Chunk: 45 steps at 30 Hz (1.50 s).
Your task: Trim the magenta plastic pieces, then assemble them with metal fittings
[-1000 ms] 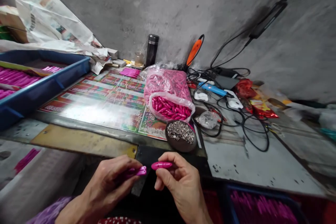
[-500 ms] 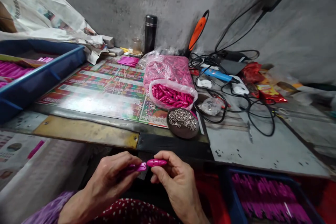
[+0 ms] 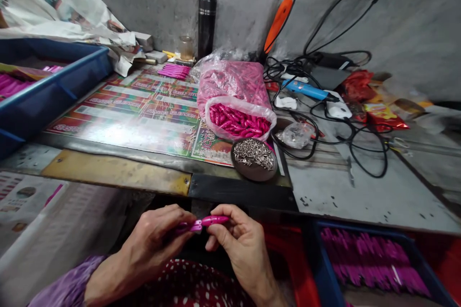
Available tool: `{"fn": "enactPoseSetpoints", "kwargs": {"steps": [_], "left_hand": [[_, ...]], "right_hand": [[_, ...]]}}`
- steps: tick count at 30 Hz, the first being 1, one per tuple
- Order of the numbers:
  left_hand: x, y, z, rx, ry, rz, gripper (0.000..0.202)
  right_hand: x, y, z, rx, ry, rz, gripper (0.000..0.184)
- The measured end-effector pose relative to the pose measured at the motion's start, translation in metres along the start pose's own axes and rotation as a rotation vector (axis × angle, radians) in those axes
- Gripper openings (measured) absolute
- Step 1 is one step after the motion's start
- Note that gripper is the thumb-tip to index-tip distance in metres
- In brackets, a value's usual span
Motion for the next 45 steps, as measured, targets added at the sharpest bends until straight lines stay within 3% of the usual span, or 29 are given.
{"fn": "enactPoseSetpoints", "kwargs": {"steps": [11, 18, 25, 45], "left_hand": [[-0.011, 0.0, -0.012, -0.008, -0.066, 0.065, 0.011], [-0.016, -0.005, -0.021, -0.067, -0.036, 0.127, 0.018], [-0.022, -0.006, -0.026, -0.053, -0.06, 0.083, 0.022], [-0.028, -0.003, -0.025, -0.066, -0.106, 0.127, 0.026]], "right_hand": [[-0.012, 0.017, -0.004, -0.063, -0.064, -0.031, 0.026], [-0.011, 0.033, -0.014, -0.077, -0.098, -0.119, 0.023], [-0.009, 0.03, -0.02, -0.052, -0.089, -0.208, 0.018], [-0.009, 0.038, -0.023, -0.101, -0.099, -0.149, 0.015]]}}
Point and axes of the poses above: each hand's wrist, its own z-axis towards the middle knuckle, its own x-axis out of the back of the hand, y = z × x, the point moved 4 cm from there along z, towards the middle knuckle, and after that the axes turned 7 degrees about -x, right-handed, at the moved point
